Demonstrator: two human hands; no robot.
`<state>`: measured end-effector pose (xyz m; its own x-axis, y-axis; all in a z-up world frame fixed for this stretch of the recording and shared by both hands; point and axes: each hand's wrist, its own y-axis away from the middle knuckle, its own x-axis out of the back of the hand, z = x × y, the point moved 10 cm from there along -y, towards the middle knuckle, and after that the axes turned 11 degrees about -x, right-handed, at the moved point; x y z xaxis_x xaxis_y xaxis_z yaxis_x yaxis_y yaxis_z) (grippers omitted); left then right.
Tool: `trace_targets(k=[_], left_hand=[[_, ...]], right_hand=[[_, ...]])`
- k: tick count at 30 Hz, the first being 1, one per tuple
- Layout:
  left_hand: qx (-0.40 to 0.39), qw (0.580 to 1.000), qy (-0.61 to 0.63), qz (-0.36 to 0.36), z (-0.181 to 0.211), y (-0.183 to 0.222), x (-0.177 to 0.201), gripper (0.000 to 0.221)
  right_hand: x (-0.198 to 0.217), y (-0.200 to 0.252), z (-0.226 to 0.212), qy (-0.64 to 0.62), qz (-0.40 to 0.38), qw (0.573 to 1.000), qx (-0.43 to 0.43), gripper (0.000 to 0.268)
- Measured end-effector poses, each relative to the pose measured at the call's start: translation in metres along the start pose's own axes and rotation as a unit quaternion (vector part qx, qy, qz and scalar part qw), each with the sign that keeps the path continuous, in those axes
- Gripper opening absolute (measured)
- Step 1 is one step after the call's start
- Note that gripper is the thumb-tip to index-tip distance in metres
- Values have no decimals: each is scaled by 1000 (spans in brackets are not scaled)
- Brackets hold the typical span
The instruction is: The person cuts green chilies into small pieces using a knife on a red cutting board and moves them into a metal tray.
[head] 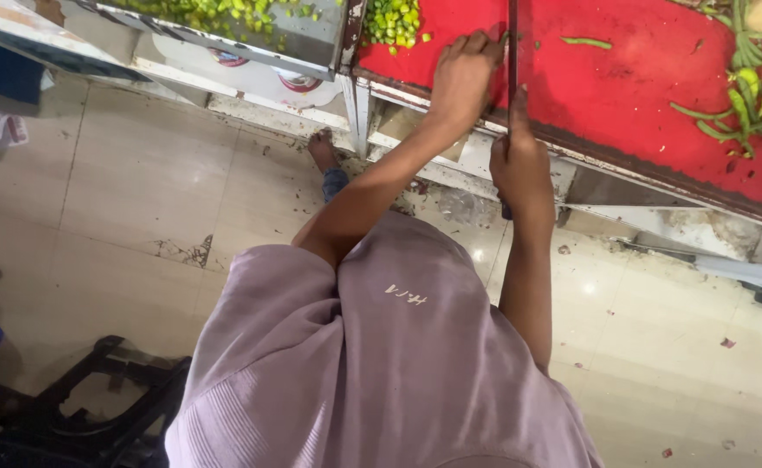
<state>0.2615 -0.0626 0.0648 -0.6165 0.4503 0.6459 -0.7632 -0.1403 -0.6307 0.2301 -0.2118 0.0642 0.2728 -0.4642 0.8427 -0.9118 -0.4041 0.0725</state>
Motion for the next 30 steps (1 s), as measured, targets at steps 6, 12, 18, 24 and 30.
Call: trace_targets(k=[6,12,18,24,30], left_hand=[[-4,1000,17,4,-9,-7,4,42],[-7,1000,12,-28,-6,-12,2,20],[19,999,10,-33,-7,-18,2,11],[13,998,3,-56,-3,-22,1,14],[-6,998,52,-47,-1,-20,2,14]], right_hand=[[1,34,3,-58,-20,995,-78,76],[25,44,-2,-121,-30,988,-89,69],[15,24,0,-81,4,996,-42,73],[-12,52,8,14,-11,994,-108,78],[-7,51,5,-6,16,1000,-23,83]])
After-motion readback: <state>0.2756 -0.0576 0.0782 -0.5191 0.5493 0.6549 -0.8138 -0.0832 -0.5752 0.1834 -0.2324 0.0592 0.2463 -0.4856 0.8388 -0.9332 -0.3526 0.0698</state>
